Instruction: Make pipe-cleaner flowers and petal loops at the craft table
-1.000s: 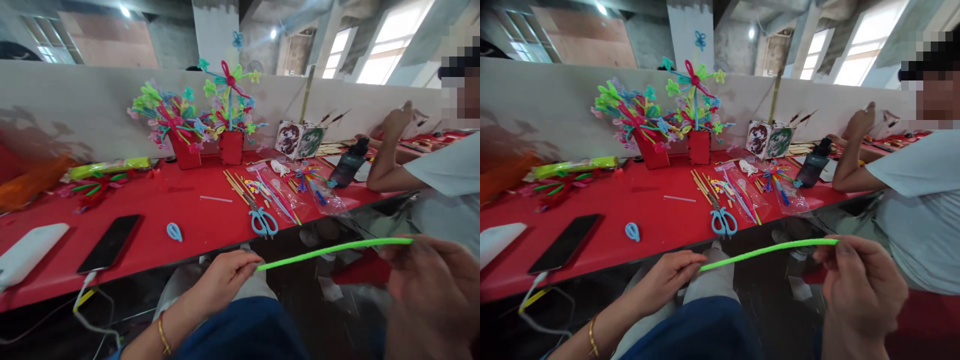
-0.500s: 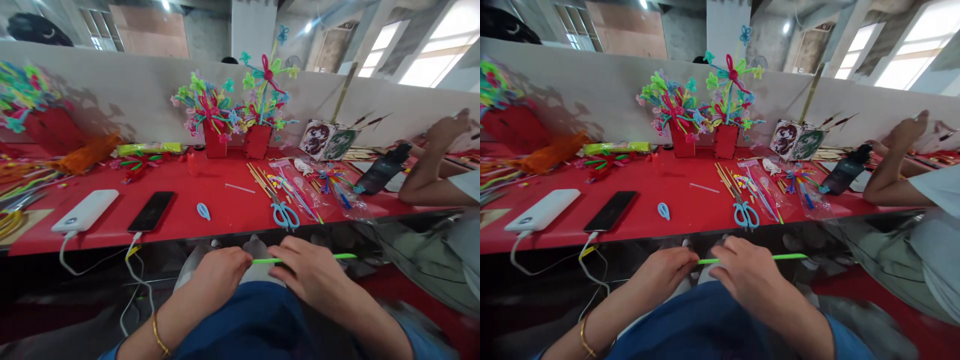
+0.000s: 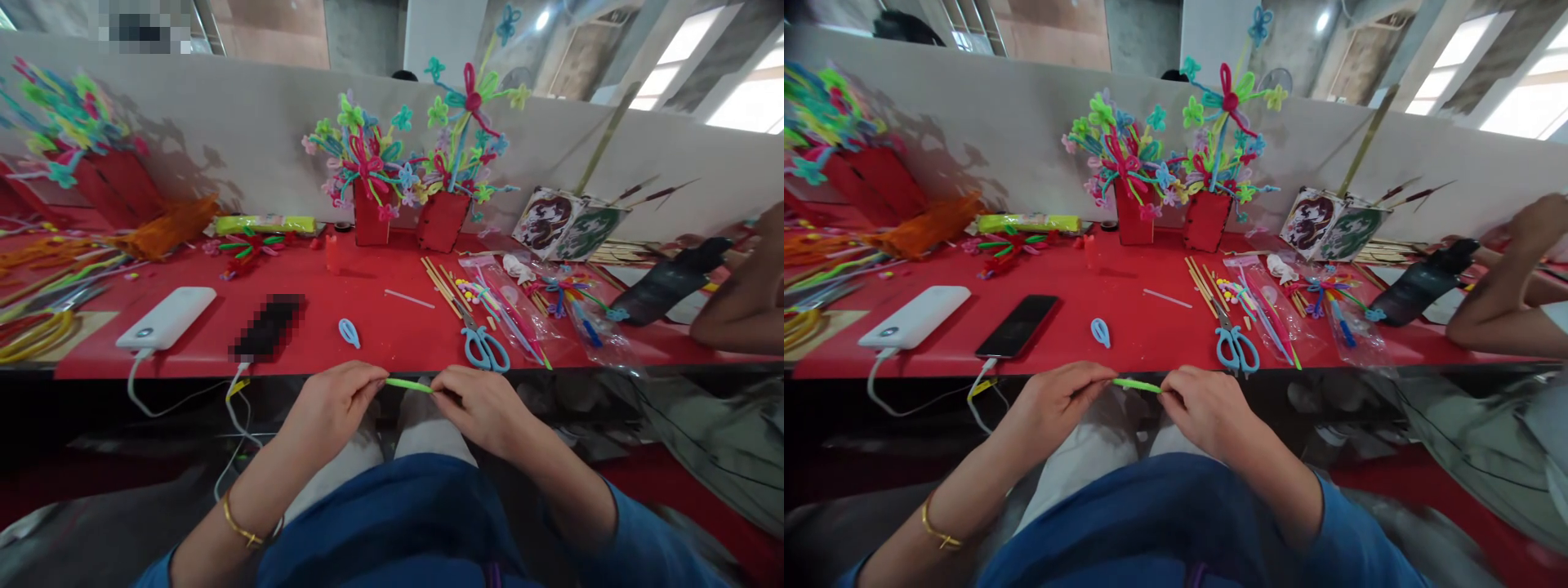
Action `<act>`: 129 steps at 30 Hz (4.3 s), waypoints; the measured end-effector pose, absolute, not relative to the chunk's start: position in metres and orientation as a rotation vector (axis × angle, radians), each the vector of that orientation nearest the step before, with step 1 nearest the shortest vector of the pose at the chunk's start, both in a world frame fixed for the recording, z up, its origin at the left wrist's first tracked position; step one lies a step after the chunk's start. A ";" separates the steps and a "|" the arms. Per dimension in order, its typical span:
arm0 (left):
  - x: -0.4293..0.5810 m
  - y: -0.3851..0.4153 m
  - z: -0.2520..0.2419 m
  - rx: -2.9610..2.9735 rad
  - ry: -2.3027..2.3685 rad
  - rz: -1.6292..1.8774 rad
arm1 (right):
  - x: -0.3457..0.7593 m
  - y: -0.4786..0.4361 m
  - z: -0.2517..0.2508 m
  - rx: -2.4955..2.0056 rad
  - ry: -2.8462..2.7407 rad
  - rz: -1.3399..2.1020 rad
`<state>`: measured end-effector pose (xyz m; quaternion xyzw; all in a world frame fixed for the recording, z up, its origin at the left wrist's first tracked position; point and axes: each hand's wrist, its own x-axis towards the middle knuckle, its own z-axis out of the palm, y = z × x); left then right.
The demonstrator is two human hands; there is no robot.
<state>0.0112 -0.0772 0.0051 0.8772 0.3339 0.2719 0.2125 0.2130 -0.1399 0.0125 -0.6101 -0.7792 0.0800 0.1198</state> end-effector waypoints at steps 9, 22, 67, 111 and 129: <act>0.011 -0.075 0.009 2.411 0.974 0.752 | 0.207 -0.132 0.010 -1.716 -2.277 0.274; 0.017 -0.077 0.005 2.077 0.992 0.595 | 0.211 -0.130 0.019 -1.552 -1.899 0.512; 0.067 -0.098 -0.013 0.887 0.728 0.956 | 0.172 -0.133 -0.019 -0.982 -0.813 1.364; 0.050 -0.098 -0.004 1.146 0.795 0.848 | 0.189 -0.135 -0.019 -1.313 -1.830 0.051; 0.043 -0.103 -0.016 1.342 0.908 0.527 | 0.208 -0.125 -0.026 -1.310 -2.098 -0.420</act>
